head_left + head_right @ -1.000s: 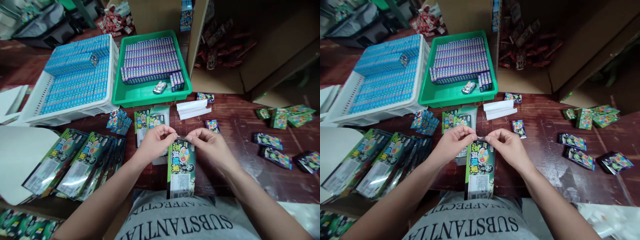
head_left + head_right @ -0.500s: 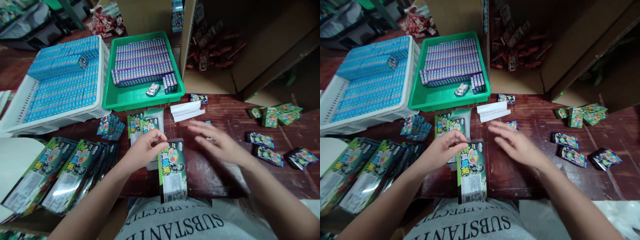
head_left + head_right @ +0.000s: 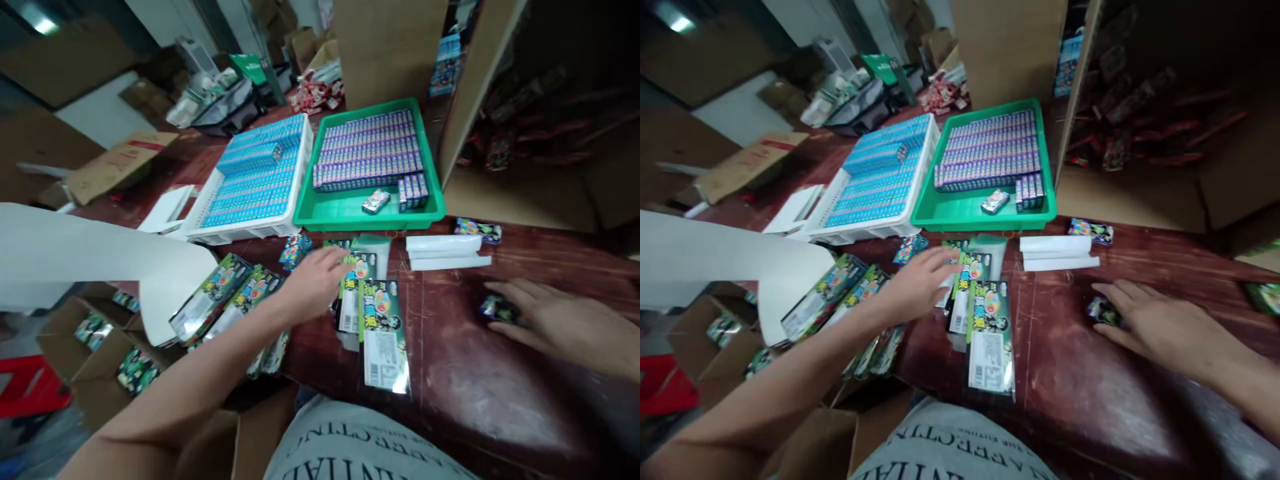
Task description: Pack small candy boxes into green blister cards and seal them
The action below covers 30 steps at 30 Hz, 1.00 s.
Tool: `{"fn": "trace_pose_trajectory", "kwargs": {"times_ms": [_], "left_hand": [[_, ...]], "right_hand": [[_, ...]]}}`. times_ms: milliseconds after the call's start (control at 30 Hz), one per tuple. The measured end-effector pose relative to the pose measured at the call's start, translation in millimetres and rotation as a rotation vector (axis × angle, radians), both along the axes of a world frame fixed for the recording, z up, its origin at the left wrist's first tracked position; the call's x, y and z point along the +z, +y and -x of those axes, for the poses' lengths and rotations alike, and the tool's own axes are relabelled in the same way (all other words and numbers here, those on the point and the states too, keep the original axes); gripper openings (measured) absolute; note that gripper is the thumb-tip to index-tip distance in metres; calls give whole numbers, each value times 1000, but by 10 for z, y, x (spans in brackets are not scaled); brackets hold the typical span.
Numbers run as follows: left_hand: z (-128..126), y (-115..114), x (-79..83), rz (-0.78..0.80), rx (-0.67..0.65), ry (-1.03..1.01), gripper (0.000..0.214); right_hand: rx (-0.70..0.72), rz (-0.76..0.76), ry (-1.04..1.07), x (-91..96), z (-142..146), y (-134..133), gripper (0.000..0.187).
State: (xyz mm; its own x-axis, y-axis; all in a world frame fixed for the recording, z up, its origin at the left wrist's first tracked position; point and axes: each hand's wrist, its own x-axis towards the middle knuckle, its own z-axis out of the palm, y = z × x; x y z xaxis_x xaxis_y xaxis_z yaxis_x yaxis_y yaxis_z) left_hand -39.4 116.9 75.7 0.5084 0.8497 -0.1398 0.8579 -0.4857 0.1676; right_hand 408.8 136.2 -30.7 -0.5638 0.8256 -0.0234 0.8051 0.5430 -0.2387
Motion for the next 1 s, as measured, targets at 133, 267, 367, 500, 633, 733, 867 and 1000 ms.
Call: {"fn": "trace_pose_trajectory", "kwargs": {"times_ms": [133,267,367,500,633,733,867,1000], "left_hand": [[549,355,315,13,94,359,105],[888,654,288,104,52,495,93],[996,827,228,-48,23,520,69],[599,954,218,-251,27,339,80],[-570,704,79,-84,-335,50,80],[-1393,491,-191,27,-503,-32,88],[-1939,413,-576,153,-546,-82,106],[-2115,461,-807,201,-568,-99,104]], "right_hand": [[-291,115,84,-72,-41,-49,52],[-395,223,193,-11,-70,-140,42],[-351,23,212,117,-170,-263,62],[-174,69,102,281,-228,-371,98],[-137,202,152,344,-142,-284,85],[-139,251,405,340,-100,-265,87],[-74,335,720,218,-141,-426,93],[-41,332,580,122,-243,-523,96]]}}
